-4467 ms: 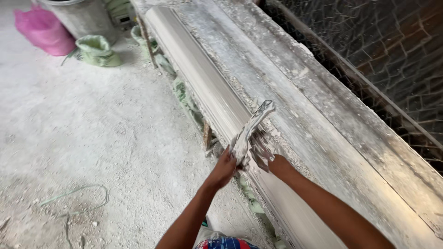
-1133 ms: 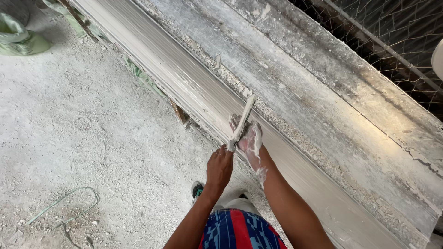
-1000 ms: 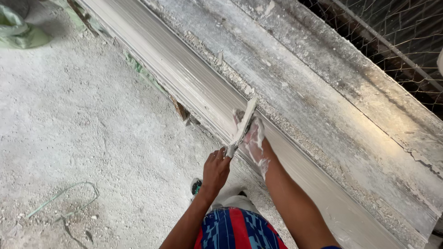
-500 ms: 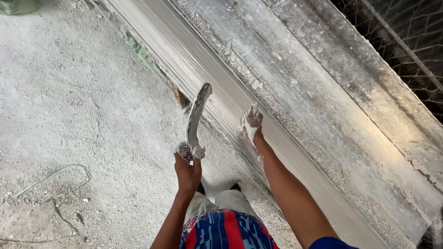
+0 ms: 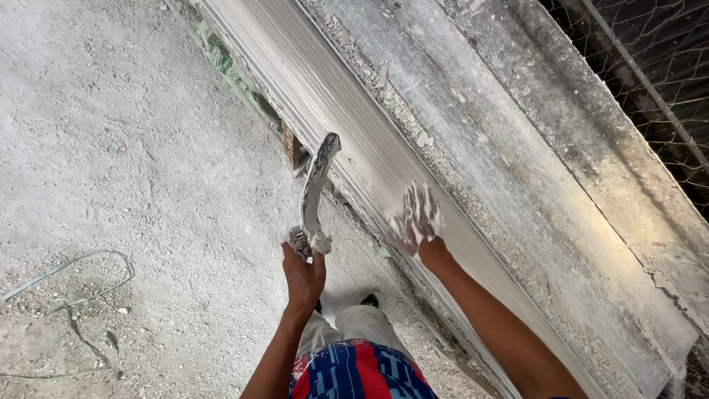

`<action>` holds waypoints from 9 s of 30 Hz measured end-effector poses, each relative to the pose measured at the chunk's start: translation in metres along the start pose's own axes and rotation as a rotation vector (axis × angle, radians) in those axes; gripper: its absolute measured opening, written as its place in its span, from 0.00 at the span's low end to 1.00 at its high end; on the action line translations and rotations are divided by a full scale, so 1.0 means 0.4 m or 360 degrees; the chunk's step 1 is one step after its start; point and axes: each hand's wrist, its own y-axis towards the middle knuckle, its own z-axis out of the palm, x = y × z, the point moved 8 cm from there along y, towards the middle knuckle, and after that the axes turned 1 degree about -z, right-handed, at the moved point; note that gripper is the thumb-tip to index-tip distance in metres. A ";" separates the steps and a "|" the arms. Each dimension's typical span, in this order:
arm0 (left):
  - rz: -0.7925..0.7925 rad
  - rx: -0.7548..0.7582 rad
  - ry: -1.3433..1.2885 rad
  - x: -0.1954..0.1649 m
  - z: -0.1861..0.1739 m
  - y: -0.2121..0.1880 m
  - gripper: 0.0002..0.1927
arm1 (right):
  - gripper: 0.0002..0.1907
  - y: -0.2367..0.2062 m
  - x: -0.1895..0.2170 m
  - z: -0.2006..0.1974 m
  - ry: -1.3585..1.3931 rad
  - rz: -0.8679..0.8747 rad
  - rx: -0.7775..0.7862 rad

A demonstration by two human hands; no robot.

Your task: The person smooths a long white decorative molding with a curved metal tool, then washes hands at a tap. The person wipes a workbench with a cloth, scrapes dust from the bench, and smooths a brown decorative molding with the same tool.

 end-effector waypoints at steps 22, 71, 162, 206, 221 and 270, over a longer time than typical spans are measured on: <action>0.0212 -0.0162 0.0043 0.036 -0.048 -0.068 0.16 | 0.36 -0.057 0.030 0.190 -0.0583 -0.0484 0.0472; 0.0062 -0.0172 -0.0093 0.080 -0.042 -0.265 0.24 | 0.21 -0.046 0.013 0.303 -0.0405 -0.0801 0.0402; -0.0227 0.0502 0.0063 -0.117 -0.255 0.469 0.14 | 0.37 0.661 0.303 -0.307 0.3181 -0.0757 0.0072; 0.0523 0.0055 0.0553 -0.343 -0.628 2.786 0.14 | 0.40 2.777 0.999 -0.894 0.1854 -0.0383 -0.0151; 0.0530 0.0229 0.0755 -0.202 -0.582 2.770 0.16 | 0.42 2.684 0.932 -0.793 0.1882 -0.0021 0.0175; 0.0780 0.0362 0.0843 -0.153 -0.066 1.316 0.20 | 0.29 1.372 0.358 -0.259 0.3045 0.0356 0.0352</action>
